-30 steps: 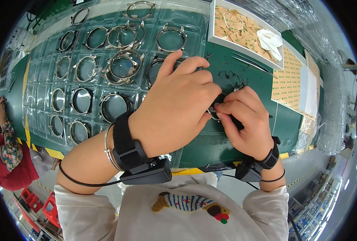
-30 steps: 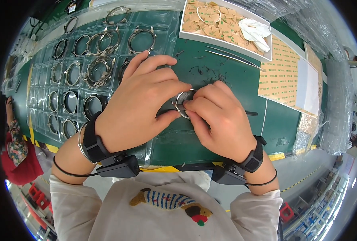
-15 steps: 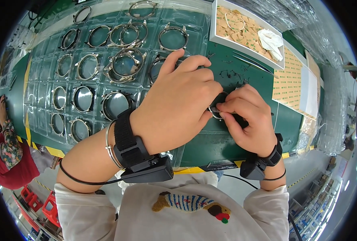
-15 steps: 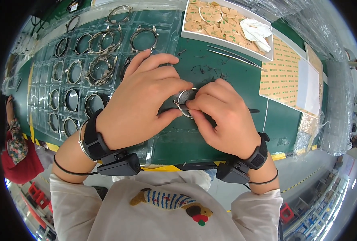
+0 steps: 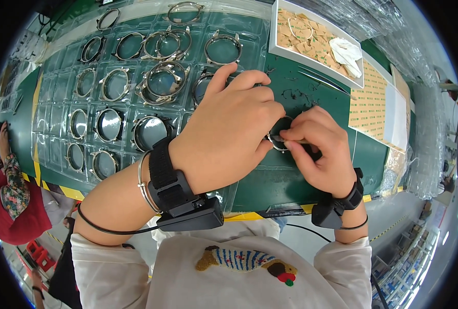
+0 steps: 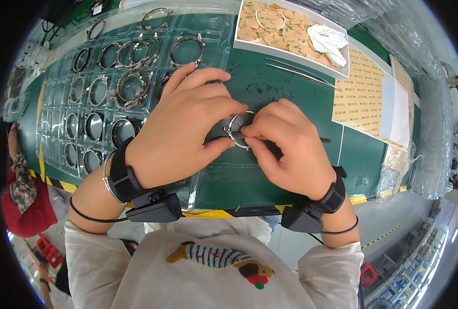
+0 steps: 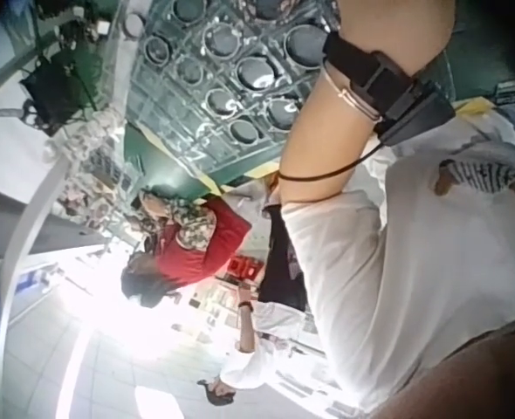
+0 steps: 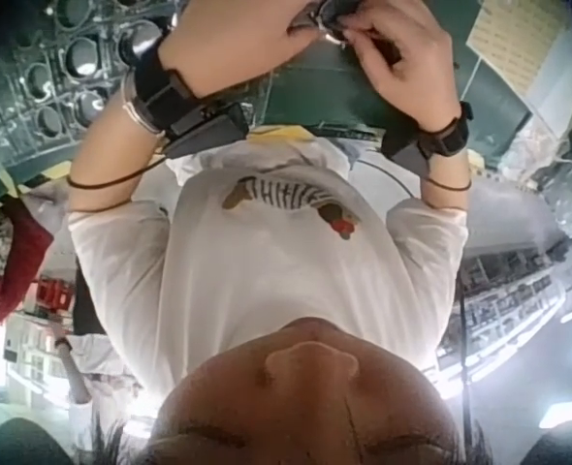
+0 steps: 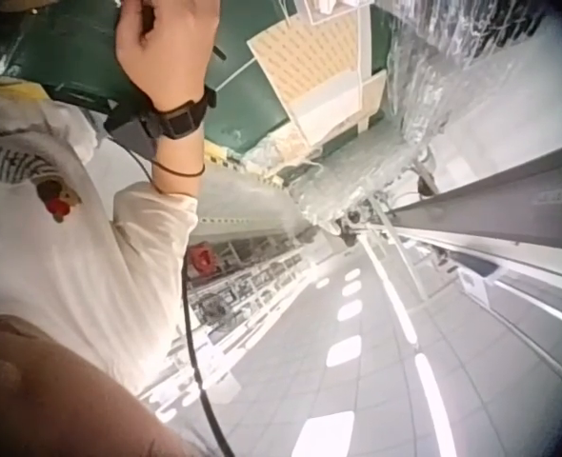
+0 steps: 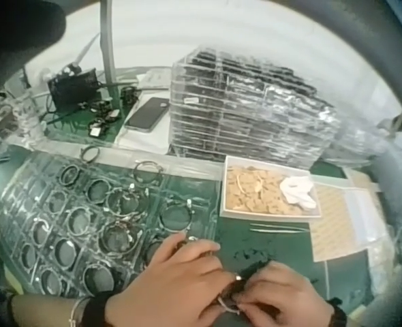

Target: The person picks up a watch case from a tray and uses a small tool to scrape the inner rim. After cleaning the rim, the person places the case back into the tray and repeats the process with another.

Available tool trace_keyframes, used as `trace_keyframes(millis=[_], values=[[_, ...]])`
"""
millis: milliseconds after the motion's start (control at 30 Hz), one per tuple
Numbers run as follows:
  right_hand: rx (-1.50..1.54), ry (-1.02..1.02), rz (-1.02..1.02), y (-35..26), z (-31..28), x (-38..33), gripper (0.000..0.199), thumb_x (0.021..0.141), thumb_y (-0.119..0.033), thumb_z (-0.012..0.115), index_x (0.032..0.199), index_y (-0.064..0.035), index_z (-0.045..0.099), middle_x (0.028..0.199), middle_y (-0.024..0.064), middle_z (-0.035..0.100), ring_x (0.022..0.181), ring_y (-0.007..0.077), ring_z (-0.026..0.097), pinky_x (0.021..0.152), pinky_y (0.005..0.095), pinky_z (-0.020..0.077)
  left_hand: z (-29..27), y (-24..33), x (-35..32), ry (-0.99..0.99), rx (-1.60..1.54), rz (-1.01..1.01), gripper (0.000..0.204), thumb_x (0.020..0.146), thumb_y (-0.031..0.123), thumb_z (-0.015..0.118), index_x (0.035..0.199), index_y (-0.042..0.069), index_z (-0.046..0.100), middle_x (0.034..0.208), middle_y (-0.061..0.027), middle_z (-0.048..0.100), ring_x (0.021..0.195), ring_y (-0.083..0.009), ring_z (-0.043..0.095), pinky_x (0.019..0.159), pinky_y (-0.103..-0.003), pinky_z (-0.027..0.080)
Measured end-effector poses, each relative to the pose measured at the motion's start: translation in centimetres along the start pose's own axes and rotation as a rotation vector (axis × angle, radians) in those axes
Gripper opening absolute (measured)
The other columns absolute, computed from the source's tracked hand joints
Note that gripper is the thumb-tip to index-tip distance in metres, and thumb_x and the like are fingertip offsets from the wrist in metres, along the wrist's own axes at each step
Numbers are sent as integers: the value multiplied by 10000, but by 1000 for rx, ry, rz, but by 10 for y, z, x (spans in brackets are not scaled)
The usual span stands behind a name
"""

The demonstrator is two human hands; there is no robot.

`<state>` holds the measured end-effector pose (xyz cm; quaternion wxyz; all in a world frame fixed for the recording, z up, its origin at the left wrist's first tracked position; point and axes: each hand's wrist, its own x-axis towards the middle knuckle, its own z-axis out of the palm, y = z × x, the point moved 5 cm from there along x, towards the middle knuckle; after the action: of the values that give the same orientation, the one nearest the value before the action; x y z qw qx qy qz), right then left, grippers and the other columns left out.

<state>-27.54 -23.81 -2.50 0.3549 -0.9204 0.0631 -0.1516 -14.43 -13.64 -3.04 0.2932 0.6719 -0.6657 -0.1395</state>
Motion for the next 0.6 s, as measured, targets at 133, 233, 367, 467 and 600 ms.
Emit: trace_keyframes(millis=[133, 233, 367, 467, 600], values=[[-74, -23, -11, -4, 2, 0, 180, 756, 91, 696, 908, -6, 701, 898, 122, 633, 807, 300, 590, 710, 360, 490, 0, 0, -1, -4, 9, -2, 341, 760, 117, 781, 1093, 82, 719, 1029, -63, 657, 1291, -304, 516, 1179, -531, 259], [-98, 16, -19, -5, 5, -1, 178, 758, 89, 697, 910, -6, 701, 896, 123, 631, 807, 302, 589, 711, 361, 491, 0, 1, -1, -2, 15, 2, 340, 761, 119, 782, 1093, 81, 719, 1032, -63, 658, 1291, -304, 516, 1179, -532, 259], [-144, 68, -19, -9, 8, -2, 175, 761, 88, 695, 910, -4, 699, 894, 121, 629, 809, 302, 591, 711, 363, 492, 0, 2, 0, 7, 16, 11, 344, 762, 123, 783, 1097, 81, 718, 1034, -65, 658, 1289, -305, 519, 1178, -528, 262], [-99, 86, 25, -5, 4, -2, 164, 762, 77, 705, 901, -8, 693, 879, 117, 624, 796, 303, 585, 697, 367, 490, -1, 2, 0, 8, 16, 10, 347, 761, 124, 784, 1099, 81, 717, 1033, -66, 658, 1287, -305, 521, 1178, -525, 264], [63, 75, 116, 5, 3, -2, 156, 761, 67, 714, 892, -12, 687, 865, 110, 622, 780, 301, 580, 682, 370, 488, 0, -1, -2, 10, 14, 3, 348, 758, 124, 785, 1097, 81, 717, 1032, -67, 657, 1286, -306, 523, 1177, -523, 267]])
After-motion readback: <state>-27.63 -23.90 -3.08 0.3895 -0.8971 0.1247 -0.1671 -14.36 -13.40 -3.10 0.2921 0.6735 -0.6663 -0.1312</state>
